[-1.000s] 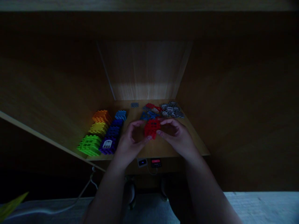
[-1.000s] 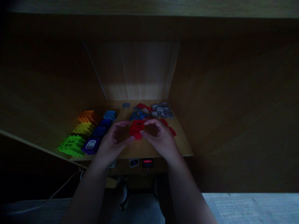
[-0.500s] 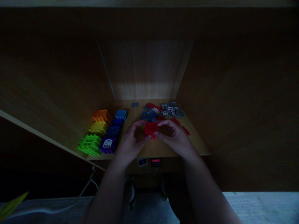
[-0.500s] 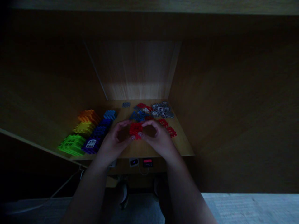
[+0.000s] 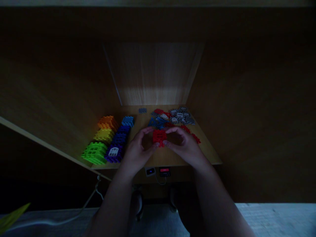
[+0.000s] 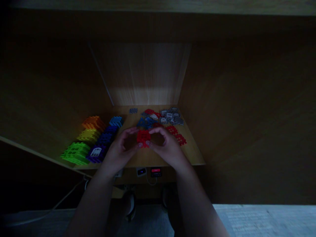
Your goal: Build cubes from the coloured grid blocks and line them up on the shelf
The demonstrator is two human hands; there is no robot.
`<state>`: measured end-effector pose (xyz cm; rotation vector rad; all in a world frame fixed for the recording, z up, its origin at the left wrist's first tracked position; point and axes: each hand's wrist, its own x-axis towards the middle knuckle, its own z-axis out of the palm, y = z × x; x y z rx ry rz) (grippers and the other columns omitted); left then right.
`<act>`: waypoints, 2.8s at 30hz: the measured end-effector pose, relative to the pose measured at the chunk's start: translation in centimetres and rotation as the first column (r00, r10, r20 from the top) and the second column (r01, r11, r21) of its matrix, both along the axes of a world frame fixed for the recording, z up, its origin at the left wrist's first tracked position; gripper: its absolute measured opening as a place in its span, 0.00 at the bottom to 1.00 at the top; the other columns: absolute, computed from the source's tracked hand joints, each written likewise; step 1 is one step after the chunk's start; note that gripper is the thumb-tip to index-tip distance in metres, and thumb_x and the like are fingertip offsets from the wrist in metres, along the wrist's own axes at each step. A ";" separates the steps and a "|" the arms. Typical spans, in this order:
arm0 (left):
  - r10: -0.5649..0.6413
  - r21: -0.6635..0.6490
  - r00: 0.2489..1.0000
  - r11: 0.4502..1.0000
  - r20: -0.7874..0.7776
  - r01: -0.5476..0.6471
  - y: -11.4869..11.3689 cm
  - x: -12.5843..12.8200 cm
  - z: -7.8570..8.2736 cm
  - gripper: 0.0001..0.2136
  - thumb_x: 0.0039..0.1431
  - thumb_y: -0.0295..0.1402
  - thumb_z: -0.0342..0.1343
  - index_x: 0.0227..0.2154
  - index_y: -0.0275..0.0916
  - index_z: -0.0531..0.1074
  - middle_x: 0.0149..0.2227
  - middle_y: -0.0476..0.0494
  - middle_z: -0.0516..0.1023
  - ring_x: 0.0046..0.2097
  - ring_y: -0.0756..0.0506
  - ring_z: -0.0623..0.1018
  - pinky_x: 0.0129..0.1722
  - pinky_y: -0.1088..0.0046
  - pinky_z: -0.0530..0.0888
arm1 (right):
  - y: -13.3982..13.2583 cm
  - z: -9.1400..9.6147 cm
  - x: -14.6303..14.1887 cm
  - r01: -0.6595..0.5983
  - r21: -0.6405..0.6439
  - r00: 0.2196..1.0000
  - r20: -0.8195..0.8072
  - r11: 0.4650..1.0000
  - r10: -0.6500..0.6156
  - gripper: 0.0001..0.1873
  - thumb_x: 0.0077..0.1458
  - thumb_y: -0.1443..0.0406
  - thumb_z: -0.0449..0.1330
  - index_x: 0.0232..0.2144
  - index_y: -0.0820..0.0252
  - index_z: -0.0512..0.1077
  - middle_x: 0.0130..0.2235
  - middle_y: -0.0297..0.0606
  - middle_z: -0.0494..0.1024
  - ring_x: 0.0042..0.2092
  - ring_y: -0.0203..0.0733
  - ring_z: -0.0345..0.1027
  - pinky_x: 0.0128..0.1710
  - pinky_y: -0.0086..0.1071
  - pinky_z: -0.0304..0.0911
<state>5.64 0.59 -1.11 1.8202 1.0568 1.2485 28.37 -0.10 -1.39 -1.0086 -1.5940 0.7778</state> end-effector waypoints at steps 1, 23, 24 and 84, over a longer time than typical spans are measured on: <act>-0.001 0.000 1.000 1.000 -0.002 0.001 0.0 0.0 0.0 0.26 0.63 0.37 0.70 0.62 0.46 0.73 0.64 0.39 0.79 0.67 0.37 0.77 0.71 0.54 0.69 | 0.0 0.0 0.0 -0.001 0.000 1.000 -0.003 1.000 0.001 0.17 0.60 0.58 0.74 0.49 0.49 0.77 0.55 0.37 0.83 0.59 0.48 0.77 0.65 0.47 0.68; -0.004 -0.009 0.999 1.000 -0.038 0.004 0.0 0.0 0.0 0.25 0.65 0.36 0.68 0.63 0.46 0.72 0.65 0.39 0.78 0.67 0.38 0.77 0.69 0.56 0.71 | 0.1 -0.3 -0.2 0.021 0.029 0.999 0.042 0.999 -0.023 0.19 0.60 0.60 0.73 0.51 0.49 0.75 0.53 0.37 0.81 0.57 0.48 0.75 0.63 0.47 0.69; -0.003 -0.014 0.999 1.000 -0.037 0.003 0.0 0.0 0.1 0.25 0.65 0.36 0.68 0.63 0.45 0.72 0.65 0.39 0.78 0.67 0.38 0.77 0.70 0.56 0.71 | 0.1 -0.4 -0.2 0.021 0.029 0.999 0.043 0.999 -0.022 0.19 0.60 0.60 0.73 0.51 0.49 0.75 0.53 0.37 0.81 0.57 0.48 0.75 0.63 0.47 0.69; -0.005 0.025 0.999 1.000 -0.037 0.006 -0.2 -0.2 0.0 0.23 0.67 0.32 0.62 0.63 0.45 0.69 0.64 0.40 0.77 0.66 0.39 0.76 0.70 0.55 0.71 | -2.0 3.7 4.1 0.420 0.135 0.852 0.282 0.897 -0.442 0.13 0.70 0.52 0.61 0.48 0.51 0.79 0.49 0.42 0.86 0.48 0.51 0.81 0.49 0.45 0.74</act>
